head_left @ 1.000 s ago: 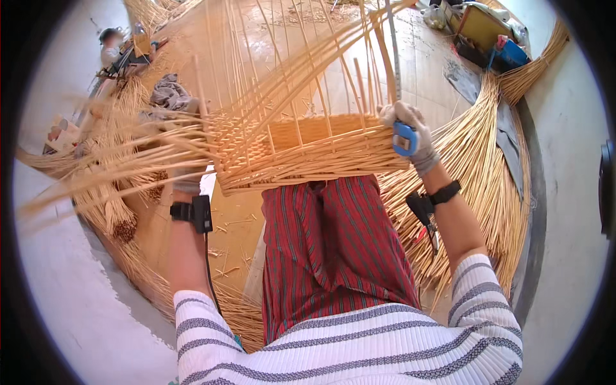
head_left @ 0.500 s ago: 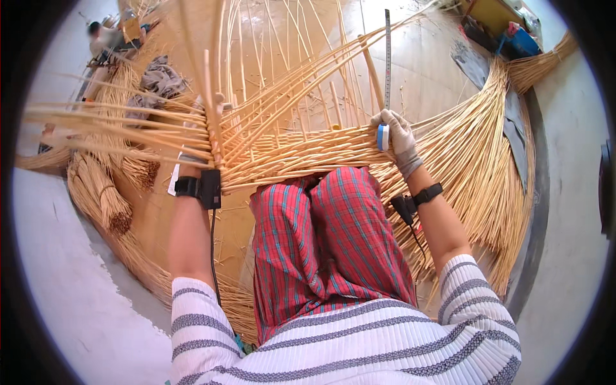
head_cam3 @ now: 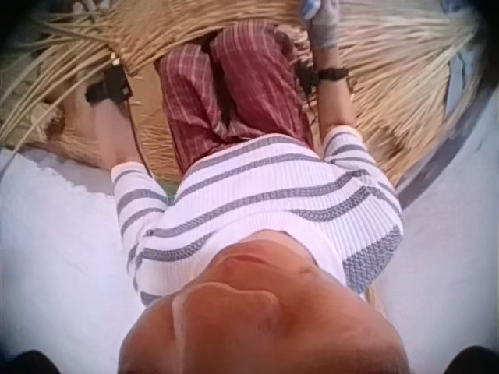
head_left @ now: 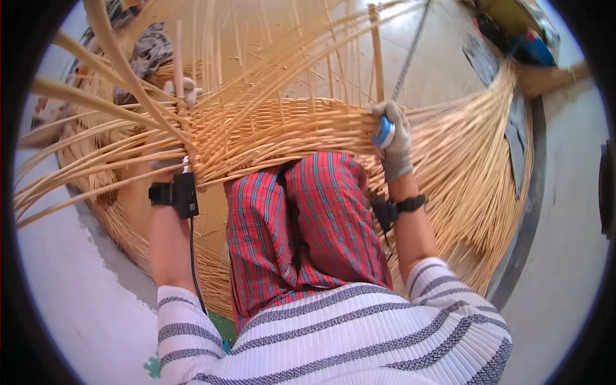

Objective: Weaving a wicker basket using long wooden sticks and a measuring tape.

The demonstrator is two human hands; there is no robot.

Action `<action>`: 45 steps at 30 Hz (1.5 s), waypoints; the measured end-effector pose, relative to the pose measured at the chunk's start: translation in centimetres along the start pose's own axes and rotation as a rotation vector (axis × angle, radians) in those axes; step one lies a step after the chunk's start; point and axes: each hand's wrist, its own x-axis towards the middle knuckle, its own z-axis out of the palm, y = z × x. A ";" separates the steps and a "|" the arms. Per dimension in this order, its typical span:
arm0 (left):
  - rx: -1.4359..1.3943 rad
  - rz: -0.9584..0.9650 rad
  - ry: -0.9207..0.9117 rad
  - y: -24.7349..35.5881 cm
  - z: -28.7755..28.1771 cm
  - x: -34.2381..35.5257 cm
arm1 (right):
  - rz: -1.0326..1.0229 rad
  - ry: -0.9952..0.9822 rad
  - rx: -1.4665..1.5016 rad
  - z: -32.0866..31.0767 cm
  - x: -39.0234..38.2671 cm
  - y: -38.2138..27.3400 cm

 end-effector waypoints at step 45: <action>1.939 0.481 0.380 -7.4 -6.4 -23.7 | 0.198 -0.383 -0.546 -1.9 -26.6 -8.5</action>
